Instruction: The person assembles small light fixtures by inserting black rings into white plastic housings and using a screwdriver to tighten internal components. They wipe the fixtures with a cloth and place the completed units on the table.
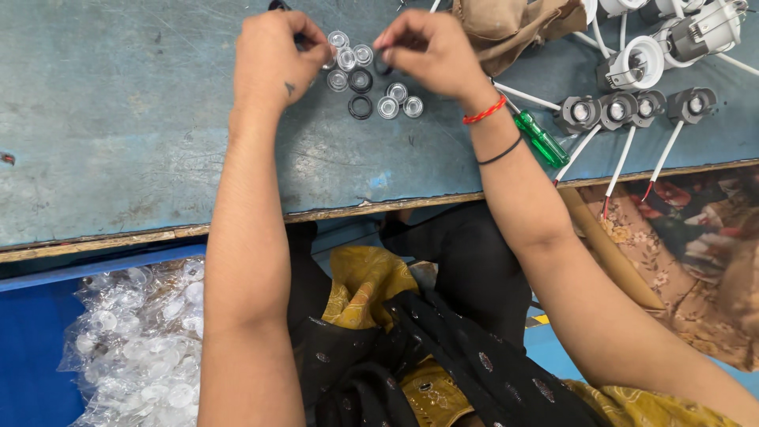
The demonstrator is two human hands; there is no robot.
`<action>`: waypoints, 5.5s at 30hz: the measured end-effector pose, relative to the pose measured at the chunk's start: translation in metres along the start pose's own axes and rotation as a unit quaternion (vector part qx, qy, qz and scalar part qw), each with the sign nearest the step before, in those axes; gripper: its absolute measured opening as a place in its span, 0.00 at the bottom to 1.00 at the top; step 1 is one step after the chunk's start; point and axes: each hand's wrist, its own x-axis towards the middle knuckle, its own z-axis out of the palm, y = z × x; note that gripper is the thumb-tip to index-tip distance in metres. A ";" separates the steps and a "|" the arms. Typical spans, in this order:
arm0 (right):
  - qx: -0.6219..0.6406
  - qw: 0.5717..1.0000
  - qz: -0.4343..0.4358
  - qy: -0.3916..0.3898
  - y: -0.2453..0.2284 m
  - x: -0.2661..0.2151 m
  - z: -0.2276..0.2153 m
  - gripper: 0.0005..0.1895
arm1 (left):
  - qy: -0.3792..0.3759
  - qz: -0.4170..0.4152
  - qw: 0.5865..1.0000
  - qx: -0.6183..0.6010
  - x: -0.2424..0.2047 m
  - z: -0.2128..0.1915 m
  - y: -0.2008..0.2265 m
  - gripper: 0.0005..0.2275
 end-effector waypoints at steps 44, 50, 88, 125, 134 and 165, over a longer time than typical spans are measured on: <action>-0.142 0.959 -0.104 0.221 -0.033 -0.002 0.033 0.08 | -0.086 -0.290 0.824 -0.479 -0.010 0.014 0.076 0.24; -0.203 0.948 -0.188 0.158 -0.038 -0.006 0.033 0.12 | -0.056 -0.269 0.824 -0.495 -0.010 0.015 0.062 0.24; 0.007 0.997 -0.044 0.070 -0.035 -0.054 0.022 0.26 | -0.330 -0.117 0.731 -0.585 -0.020 -0.020 0.075 0.59; -0.337 0.918 -0.209 0.012 -0.056 -0.048 0.046 0.14 | -0.125 -0.082 0.728 -0.669 -0.021 -0.048 -0.003 0.48; -0.431 0.880 -0.196 -0.035 -0.048 -0.041 0.068 0.08 | -0.155 -0.055 0.782 -0.601 -0.027 -0.039 0.011 0.49; -0.233 0.971 -0.056 0.009 -0.042 -0.050 0.007 0.24 | -0.121 -0.112 0.691 -0.704 -0.024 -0.029 0.018 0.49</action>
